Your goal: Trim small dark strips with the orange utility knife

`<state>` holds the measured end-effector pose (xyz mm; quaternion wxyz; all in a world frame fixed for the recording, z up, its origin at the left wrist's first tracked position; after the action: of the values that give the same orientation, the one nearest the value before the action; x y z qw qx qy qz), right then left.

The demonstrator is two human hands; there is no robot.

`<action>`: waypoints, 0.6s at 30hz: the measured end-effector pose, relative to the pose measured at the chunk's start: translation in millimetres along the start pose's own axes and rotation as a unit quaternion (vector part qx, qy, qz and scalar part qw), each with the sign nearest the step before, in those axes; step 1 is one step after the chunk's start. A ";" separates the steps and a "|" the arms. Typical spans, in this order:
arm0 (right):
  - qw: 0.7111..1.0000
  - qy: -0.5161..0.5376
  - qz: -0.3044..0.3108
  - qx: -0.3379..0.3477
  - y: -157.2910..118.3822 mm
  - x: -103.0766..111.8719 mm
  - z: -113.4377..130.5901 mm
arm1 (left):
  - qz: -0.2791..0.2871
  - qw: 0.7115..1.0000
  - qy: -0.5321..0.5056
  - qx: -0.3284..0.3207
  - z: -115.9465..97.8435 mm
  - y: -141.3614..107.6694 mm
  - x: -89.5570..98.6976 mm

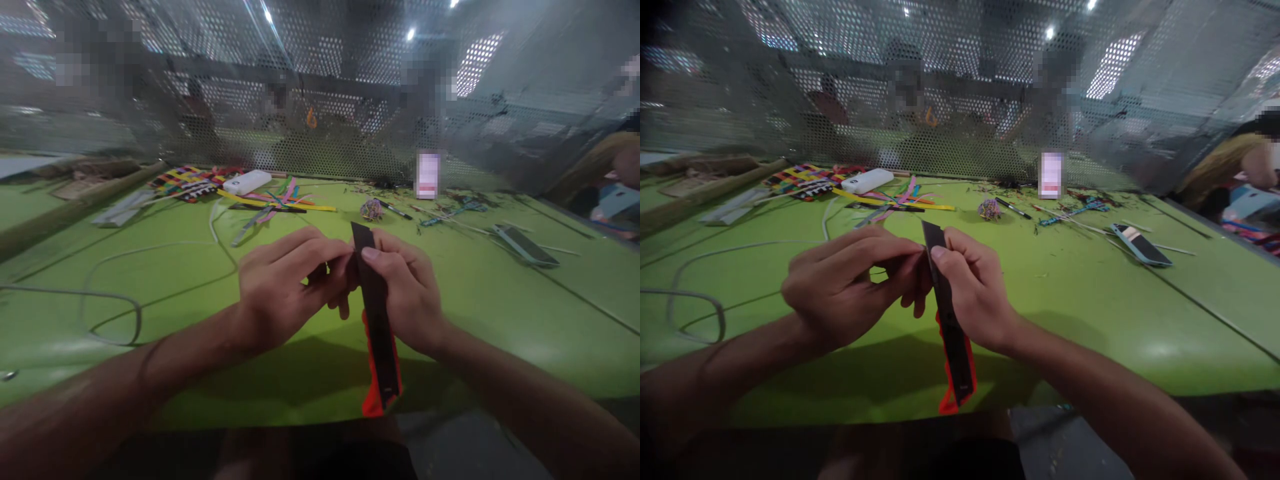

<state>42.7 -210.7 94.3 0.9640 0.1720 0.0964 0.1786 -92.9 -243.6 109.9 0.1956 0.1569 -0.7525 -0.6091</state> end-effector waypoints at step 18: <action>1.000 0.006 0.004 -0.006 0.9 -0.1 -1.3 | 0.000 1.000 0.003 -0.003 2.3 -1.2 0.1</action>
<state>42.0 -209.6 93.4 0.9636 0.1660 0.1003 0.1838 -94.1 -241.9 108.3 0.1982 0.1582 -0.7503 -0.6105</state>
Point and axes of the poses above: each hand's wrist, its own y-axis towards the middle knuckle, its own x-axis out of the back of the hand, z = x × y, the point moved 5 cm from there along y, towards the middle knuckle, and after that the axes turned 8 degrees about -z, right-handed, at the moved point
